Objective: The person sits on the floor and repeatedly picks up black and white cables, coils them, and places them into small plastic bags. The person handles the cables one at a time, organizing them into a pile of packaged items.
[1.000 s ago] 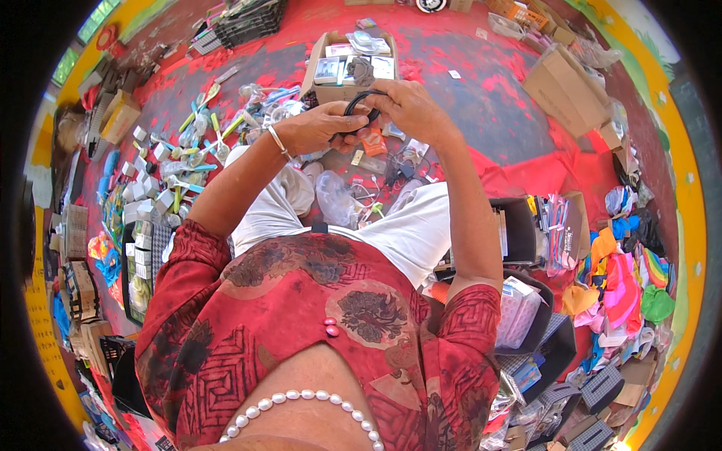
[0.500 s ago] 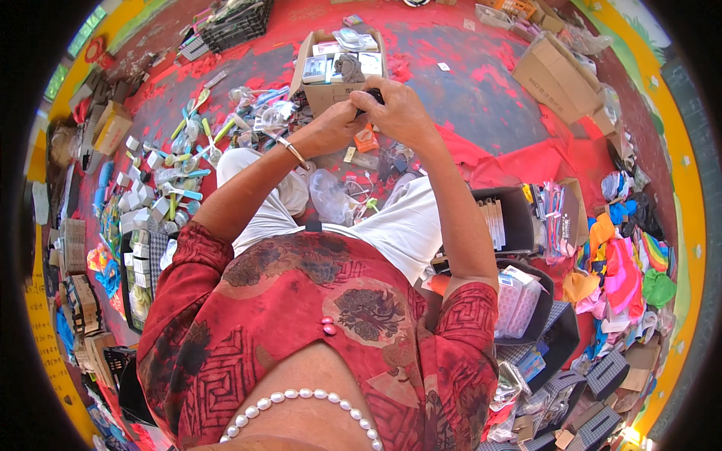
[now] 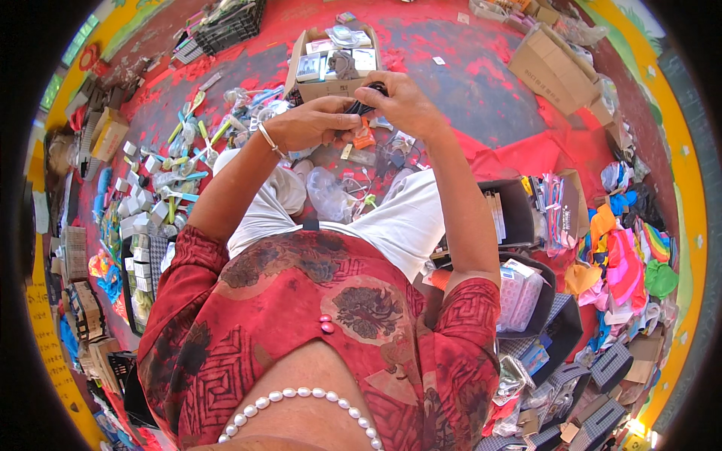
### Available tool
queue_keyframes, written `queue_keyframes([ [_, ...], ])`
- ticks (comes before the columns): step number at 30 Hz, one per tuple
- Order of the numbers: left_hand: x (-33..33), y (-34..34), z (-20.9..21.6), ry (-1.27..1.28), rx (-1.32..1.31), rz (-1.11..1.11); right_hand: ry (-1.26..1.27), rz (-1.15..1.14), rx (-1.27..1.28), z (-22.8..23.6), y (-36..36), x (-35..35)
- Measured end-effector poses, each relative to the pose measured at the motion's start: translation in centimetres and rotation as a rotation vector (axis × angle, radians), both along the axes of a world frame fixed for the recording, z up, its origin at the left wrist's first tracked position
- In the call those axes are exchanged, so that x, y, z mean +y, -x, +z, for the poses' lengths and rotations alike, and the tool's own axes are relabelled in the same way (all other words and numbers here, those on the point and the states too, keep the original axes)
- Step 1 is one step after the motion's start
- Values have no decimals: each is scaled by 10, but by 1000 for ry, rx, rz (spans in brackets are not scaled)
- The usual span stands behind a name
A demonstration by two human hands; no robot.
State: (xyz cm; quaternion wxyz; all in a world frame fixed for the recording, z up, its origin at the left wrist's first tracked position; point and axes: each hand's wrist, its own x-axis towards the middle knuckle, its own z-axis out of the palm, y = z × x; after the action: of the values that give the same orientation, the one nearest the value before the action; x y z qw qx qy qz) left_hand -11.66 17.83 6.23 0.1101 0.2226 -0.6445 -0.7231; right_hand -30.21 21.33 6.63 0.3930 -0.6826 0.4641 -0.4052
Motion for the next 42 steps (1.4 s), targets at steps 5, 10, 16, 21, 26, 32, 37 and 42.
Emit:
queue_keyframes([
  [5, -1, 2, -10, 238, -76, -28, 0, -13, 45, -6, -2, -5],
  [10, -3, 4, -14, 319, -127, -7, -58, -49, 41, -3, -3, -3],
  [16, -9, -2, -10, 226, -102, -60, 329, -142, 672, 32, 12, 11],
  [21, -1, 7, -1, 458, -250, -216, 380, 64, 682, 58, 7, 7],
  [26, 7, 3, 23, 389, -269, -331, 204, 214, 495, 61, 12, -14],
  [32, 9, -10, 29, 394, -19, -159, -257, 192, -278, 5, 23, -23],
  [37, -2, -15, 11, 191, 100, 90, -430, 75, -570, -31, 3, 0],
  [42, -7, -13, -4, 275, 41, 249, 321, -335, 477, -22, -23, 21],
])
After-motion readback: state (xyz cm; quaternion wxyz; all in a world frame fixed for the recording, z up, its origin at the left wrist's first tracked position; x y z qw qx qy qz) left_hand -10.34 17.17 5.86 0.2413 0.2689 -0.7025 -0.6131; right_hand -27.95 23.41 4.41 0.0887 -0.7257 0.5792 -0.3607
